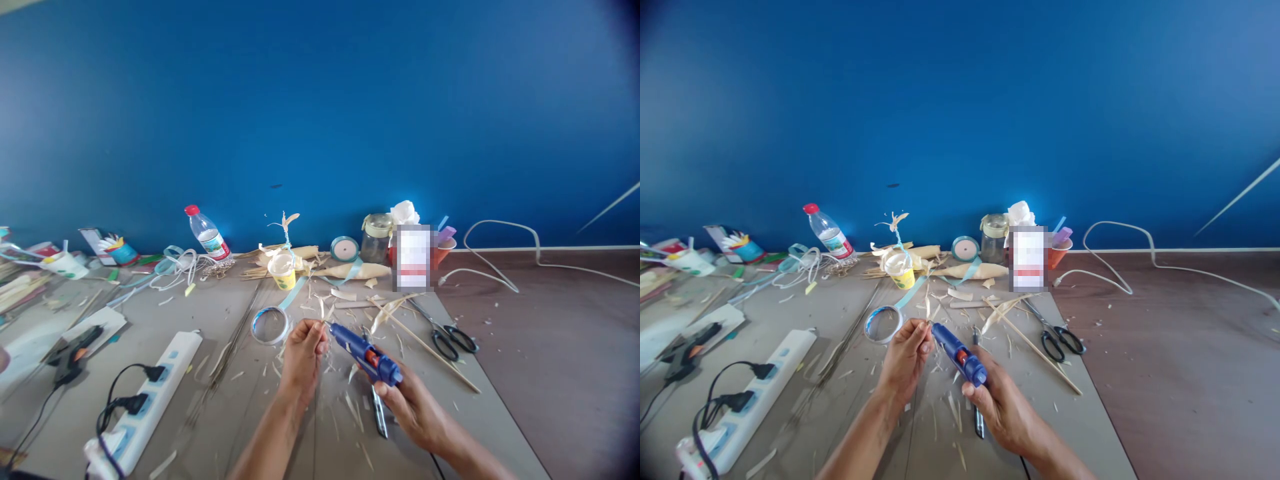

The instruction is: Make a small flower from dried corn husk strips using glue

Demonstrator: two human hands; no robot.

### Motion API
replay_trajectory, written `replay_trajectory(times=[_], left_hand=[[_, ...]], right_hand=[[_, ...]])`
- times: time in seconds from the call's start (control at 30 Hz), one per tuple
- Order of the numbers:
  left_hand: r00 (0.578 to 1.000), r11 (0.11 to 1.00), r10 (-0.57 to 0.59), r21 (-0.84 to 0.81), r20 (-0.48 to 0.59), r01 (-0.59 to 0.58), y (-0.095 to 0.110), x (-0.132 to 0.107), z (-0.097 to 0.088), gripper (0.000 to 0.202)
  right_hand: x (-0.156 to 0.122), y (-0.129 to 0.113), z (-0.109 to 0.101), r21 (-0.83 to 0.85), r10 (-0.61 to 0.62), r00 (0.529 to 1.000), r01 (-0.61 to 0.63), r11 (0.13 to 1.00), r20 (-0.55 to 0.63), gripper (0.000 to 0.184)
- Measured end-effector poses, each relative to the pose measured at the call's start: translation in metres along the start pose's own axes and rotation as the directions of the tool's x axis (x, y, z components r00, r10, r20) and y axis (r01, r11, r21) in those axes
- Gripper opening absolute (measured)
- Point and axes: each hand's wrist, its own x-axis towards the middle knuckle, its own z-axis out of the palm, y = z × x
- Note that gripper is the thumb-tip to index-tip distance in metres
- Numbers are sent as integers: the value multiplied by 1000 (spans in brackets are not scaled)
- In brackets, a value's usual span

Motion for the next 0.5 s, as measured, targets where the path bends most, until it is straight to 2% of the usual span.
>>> replay_trajectory(times=[0.2, 0.5], left_hand=[[1000, 1000, -6, -1, -5, 6, 1, 0, 0, 26], [1000, 1000, 5, -6, -2, -5, 0, 1, -1, 23]], right_hand=[[1, -2, -1, -57, -42, 998, 45, 997, 52, 39], [-1, 0, 0, -72, -46, 998, 49, 996, 53, 36]])
